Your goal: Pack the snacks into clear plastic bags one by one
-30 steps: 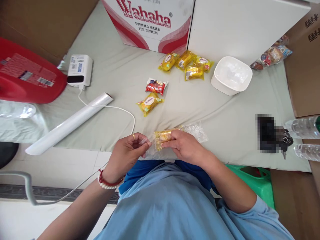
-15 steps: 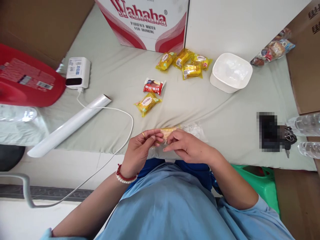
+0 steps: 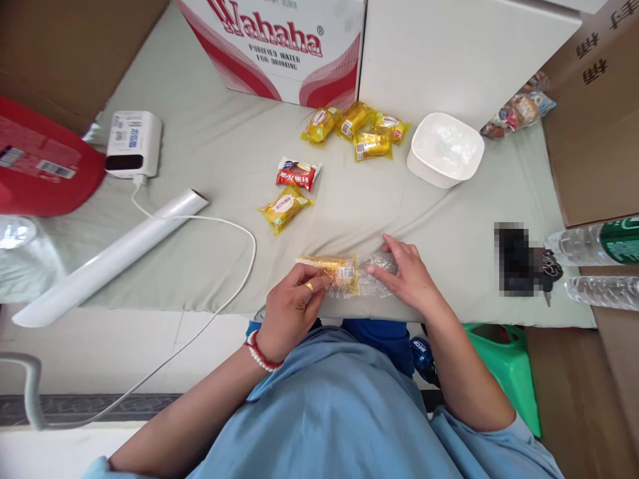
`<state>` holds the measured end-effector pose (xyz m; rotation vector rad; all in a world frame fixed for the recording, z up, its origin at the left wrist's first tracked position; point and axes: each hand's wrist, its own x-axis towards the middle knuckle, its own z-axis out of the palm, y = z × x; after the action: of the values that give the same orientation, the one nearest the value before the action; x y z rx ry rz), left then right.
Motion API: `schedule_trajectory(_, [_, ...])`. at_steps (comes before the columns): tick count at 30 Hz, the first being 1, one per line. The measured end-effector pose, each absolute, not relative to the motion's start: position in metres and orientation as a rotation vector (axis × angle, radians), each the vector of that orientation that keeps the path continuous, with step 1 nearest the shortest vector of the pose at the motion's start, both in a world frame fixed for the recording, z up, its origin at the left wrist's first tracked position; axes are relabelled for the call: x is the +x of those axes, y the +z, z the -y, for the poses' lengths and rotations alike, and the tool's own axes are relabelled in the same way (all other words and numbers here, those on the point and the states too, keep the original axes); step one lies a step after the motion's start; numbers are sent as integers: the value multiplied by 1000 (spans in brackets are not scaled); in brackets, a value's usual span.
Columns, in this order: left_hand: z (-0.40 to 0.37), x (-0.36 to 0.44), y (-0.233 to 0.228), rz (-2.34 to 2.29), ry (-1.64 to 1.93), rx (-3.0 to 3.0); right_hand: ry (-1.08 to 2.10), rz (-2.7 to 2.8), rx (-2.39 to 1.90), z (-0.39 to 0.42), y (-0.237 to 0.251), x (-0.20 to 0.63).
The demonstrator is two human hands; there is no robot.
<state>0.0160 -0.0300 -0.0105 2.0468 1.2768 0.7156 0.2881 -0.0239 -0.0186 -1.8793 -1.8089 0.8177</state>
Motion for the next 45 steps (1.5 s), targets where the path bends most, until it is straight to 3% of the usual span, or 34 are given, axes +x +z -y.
schedule_trajectory(4, [28,16,-12,-1288,697,2127,983,1909,-1840,24,-19,287])
schedule_trajectory(12, [31,22,-16,-1292,719,2230,1128,1487,-1807,36,16,268])
schedule_trajectory(17, [30,25,-16,-1280,710,2342,818,1814,-1813,28,41,221])
schedule_trajectory(22, [31,27,-18,-1270,637,2372,670,2101,-1792,14,33,183])
schedule_trajectory(35, [16,4,-9,-1181,980,1743,731,2062,-1664,13,10,189])
schedule_trajectory(45, [1,15,-6,-1330,774,2106,734,1976,-1620,17,8,189])
